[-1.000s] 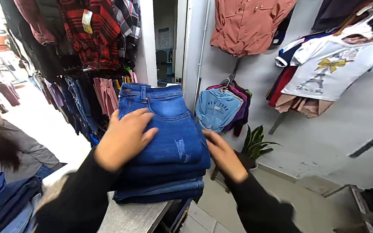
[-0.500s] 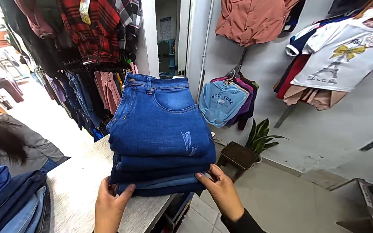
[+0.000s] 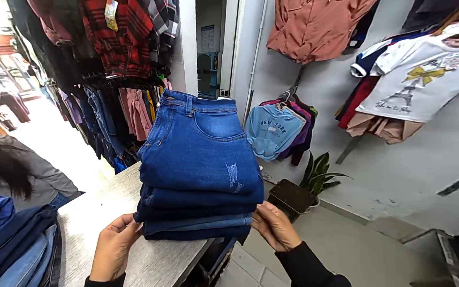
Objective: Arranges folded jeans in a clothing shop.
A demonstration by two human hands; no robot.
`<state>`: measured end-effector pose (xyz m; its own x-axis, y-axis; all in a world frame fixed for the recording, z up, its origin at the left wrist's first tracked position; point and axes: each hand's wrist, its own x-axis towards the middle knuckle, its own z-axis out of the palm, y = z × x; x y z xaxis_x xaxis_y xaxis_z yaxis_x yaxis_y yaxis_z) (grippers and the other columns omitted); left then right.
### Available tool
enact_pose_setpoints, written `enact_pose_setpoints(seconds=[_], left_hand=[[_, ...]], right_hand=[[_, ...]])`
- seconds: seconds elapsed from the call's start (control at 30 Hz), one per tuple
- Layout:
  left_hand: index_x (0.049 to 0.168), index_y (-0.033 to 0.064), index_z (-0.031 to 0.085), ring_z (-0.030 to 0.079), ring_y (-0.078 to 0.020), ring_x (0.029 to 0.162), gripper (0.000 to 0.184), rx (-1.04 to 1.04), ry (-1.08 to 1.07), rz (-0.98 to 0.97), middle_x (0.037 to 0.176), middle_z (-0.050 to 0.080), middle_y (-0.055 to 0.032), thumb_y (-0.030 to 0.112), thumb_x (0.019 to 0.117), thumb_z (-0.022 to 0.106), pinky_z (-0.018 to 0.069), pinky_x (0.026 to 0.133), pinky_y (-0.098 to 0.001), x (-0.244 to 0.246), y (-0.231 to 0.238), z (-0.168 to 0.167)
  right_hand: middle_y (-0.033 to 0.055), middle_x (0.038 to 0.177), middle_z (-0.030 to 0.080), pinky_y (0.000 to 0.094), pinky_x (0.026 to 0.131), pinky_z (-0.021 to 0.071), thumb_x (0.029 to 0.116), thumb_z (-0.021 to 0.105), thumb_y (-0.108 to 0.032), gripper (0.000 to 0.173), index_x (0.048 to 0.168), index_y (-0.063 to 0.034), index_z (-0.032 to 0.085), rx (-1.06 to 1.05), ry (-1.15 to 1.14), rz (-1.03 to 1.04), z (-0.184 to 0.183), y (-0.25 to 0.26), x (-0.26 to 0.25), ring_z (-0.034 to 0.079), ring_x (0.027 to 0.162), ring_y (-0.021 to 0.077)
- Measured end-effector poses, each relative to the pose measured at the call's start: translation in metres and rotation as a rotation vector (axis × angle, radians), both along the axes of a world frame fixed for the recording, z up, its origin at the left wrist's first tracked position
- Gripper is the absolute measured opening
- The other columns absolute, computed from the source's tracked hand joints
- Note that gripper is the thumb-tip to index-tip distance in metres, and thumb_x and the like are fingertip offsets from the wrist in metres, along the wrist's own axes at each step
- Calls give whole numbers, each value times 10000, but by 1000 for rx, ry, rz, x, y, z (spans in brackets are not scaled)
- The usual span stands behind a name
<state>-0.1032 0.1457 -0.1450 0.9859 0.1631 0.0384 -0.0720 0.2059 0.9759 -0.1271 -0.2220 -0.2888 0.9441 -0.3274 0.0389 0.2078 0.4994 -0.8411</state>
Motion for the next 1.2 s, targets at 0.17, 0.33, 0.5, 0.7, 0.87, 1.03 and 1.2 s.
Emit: enact_pose_setpoints(seconds=[0.17,0.33,0.5,0.7,0.87,1.03,1.2], left_hand=[[1153,2,666,675,-143,1054,232,384,-341,64,1146,700,-71,166,1005,595,570,936,-367,21,-4,64],[1271,92,658,674,-82,1071,494,431,-485,-65,1183,706,-17,481,1053,447,570,940,-346,42,-54,94],[1535,127,405,623,-73,1185,1114,515,-461,-119,1341,633,-18,673,647,798,539,995,-325,27,-44,65],[1290,285,691,587,-100,1277,582,50,-739,-287,1481,548,65,486,768,849,553,1000,-260,33,-37,48],[1086,224,768,627,-79,1175,439,68,-703,-129,1349,624,53,517,766,837,569,919,-215,26,-43,51],[1032,122,753,662,-78,1032,250,249,-494,33,1220,653,-5,304,861,733,584,834,-249,21,-48,69],[1089,139,593,646,-54,726,247,532,-465,26,885,661,37,307,927,674,543,647,-262,15,-42,89]], right_hand=[[110,1336,654,504,929,596,1081,488,-301,347,1353,-115,596,-526,-173,-269,64,-12,-8,684,1125,306],[21,1463,533,480,1024,533,842,705,-662,831,1526,-285,420,-919,-101,-263,129,54,-5,569,1286,179],[37,1230,674,449,868,618,923,763,-325,505,1380,-247,563,-752,-195,-301,131,67,3,692,1065,204],[79,996,680,407,721,613,1037,564,-164,158,1187,-176,609,-419,-347,-291,127,59,6,697,854,189],[77,1005,673,422,779,596,1069,452,-267,193,1178,-166,576,-371,-325,-173,122,48,9,690,908,185],[85,1217,668,453,879,584,1011,629,-347,257,1092,-130,741,-573,-259,-206,103,48,16,658,1073,244],[100,1001,707,433,792,586,963,697,-386,322,855,-85,732,-501,-175,-127,98,24,23,680,902,222]])
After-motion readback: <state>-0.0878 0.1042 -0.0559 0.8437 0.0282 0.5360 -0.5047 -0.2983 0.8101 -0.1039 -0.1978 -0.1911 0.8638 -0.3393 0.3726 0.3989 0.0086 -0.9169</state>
